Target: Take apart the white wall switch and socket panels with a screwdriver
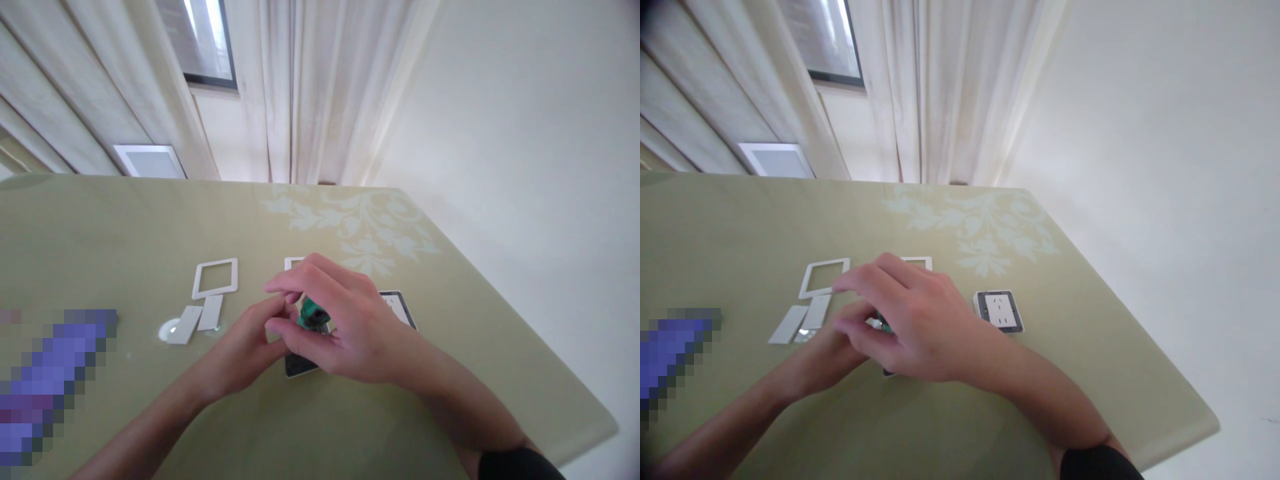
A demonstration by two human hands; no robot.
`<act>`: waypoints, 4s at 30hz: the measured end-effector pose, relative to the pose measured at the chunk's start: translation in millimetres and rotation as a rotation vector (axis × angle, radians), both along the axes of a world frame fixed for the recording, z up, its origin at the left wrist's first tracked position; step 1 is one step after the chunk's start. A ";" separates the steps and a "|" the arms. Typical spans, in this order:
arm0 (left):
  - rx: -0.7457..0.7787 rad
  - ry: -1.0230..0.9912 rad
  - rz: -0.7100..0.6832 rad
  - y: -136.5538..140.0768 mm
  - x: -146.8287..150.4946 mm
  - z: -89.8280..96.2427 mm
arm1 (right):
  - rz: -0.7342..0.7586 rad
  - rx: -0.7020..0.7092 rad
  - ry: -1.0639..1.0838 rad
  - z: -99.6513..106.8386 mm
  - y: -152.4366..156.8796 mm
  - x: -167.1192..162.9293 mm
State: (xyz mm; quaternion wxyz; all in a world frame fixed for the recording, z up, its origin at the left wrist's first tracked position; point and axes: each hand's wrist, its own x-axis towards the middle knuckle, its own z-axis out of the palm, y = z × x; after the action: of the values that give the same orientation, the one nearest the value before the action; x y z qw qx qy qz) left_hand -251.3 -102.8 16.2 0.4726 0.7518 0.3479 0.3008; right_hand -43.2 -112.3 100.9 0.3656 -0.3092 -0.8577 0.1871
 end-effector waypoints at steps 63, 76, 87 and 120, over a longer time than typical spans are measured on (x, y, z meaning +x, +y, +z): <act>0.727 0.505 -0.201 -46.5 27.5 -42.2 | -0.198 0.257 -0.019 -80.8 18.1 -33.0; 1.039 0.256 -0.158 -78.9 56.8 -56.8 | -0.179 0.104 0.171 -53.2 20.8 -21.2; 0.653 0.062 -0.160 -77.5 35.0 19.8 | 0.127 -0.153 0.123 2.2 13.7 21.3; 0.247 0.534 -0.058 -18.7 12.2 -1.5 | -0.241 0.186 -0.007 -122.7 -67.1 74.0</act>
State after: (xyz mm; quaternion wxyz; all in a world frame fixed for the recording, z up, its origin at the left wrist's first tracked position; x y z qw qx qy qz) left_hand -239.1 -121.4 14.7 0.2779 0.8657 0.3991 0.1188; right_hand 30.8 -179.5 -21.8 0.4095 -0.3752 -0.8294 0.0607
